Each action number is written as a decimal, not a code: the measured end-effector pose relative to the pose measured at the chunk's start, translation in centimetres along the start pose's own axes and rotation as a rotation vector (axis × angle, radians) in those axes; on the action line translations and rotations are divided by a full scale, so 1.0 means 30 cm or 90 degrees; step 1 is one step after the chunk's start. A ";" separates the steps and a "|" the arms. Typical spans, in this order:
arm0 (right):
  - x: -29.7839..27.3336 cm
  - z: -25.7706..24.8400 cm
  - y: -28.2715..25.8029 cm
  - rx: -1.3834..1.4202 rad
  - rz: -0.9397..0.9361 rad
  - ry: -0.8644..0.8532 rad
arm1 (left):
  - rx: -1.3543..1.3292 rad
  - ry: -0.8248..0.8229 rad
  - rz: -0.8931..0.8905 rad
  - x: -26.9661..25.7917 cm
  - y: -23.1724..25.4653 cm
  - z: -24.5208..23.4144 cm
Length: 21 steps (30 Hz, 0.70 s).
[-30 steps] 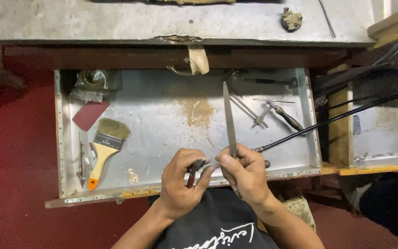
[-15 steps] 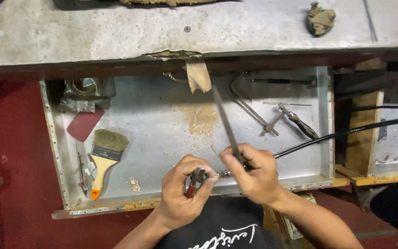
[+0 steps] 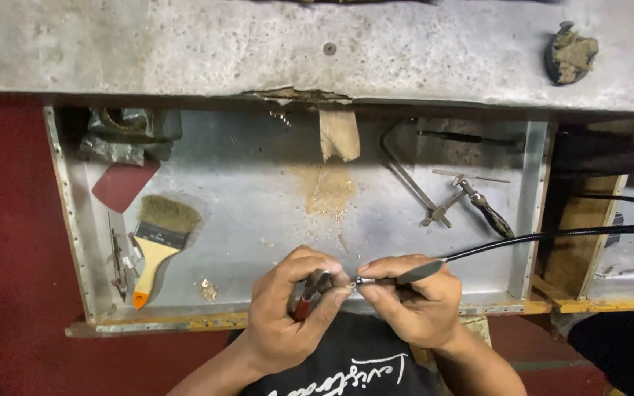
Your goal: Finishing a small jewelry component using a hand file, pliers, and a rotary grinding tool at a workbench.
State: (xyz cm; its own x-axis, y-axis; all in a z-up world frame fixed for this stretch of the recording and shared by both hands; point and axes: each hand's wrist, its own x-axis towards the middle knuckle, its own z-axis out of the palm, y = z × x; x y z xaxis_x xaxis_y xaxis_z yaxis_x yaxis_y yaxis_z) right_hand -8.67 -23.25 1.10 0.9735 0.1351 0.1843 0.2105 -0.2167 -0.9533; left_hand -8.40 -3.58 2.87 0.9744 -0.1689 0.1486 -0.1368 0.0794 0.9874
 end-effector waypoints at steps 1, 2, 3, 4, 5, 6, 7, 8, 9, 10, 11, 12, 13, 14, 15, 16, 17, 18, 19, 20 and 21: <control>-0.006 0.005 -0.002 0.001 0.002 -0.004 | 0.000 0.004 -0.002 -0.005 0.000 0.005; -0.010 0.012 -0.003 0.008 -0.001 0.004 | 0.009 0.008 0.003 -0.007 -0.001 0.009; -0.014 0.015 -0.005 0.015 -0.005 0.012 | 0.019 0.011 0.008 -0.008 -0.001 0.015; -0.012 0.016 -0.005 0.015 -0.007 0.014 | 0.020 0.009 0.011 -0.010 0.005 0.018; -0.010 0.015 -0.005 0.014 -0.027 0.012 | 0.020 0.015 0.009 -0.011 0.011 0.024; -0.012 0.013 -0.005 0.010 -0.044 0.012 | 0.017 0.017 0.006 -0.013 0.014 0.031; -0.017 0.006 -0.011 0.008 -0.044 0.016 | 0.015 0.013 0.008 -0.010 0.023 0.036; -0.020 0.001 -0.015 0.012 -0.030 0.022 | 0.021 0.018 -0.014 -0.008 0.031 0.040; -0.021 -0.002 -0.017 0.015 -0.016 0.028 | 0.026 0.024 -0.035 -0.006 0.039 0.042; -0.016 -0.003 -0.017 0.018 -0.013 0.030 | 0.028 0.022 -0.038 -0.010 0.041 0.040; -0.010 -0.004 -0.016 0.000 -0.026 0.017 | -0.014 0.007 -0.142 -0.013 0.042 0.036; -0.002 -0.005 -0.016 -0.020 -0.038 0.006 | -0.057 -0.009 -0.245 -0.013 0.043 0.031; 0.002 0.006 -0.017 -0.019 -0.036 0.010 | -0.056 -0.013 -0.247 -0.008 0.047 0.023; 0.012 0.011 -0.015 -0.014 -0.060 -0.005 | -0.058 -0.012 -0.262 0.001 0.045 0.019; 0.022 0.019 -0.012 -0.008 -0.085 -0.019 | -0.060 -0.011 -0.276 0.009 0.042 0.013; 0.024 0.015 -0.011 -0.006 -0.081 -0.021 | -0.061 -0.009 -0.281 0.015 0.044 0.007; 0.024 0.013 -0.009 -0.029 -0.061 -0.028 | -0.036 -0.004 -0.295 0.020 0.044 0.000; 0.028 0.010 -0.006 -0.053 -0.044 -0.036 | -0.012 0.001 -0.307 0.026 0.043 -0.008; 0.024 0.005 0.001 -0.052 -0.043 -0.039 | -0.013 0.003 -0.309 0.024 0.043 -0.015; 0.025 -0.007 0.008 -0.052 -0.047 -0.055 | -0.001 0.001 -0.278 0.028 0.041 -0.018; 0.024 -0.018 0.015 -0.052 -0.052 -0.071 | 0.010 -0.002 -0.246 0.030 0.038 -0.021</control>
State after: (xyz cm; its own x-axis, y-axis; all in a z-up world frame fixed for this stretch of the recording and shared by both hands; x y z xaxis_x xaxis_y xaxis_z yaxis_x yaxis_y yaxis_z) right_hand -7.81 -23.78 0.93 0.9381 0.2608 0.2279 0.2989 -0.2773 -0.9131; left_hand -7.56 -3.02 4.10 0.9541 -0.1857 -0.2351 0.2382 -0.0062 0.9712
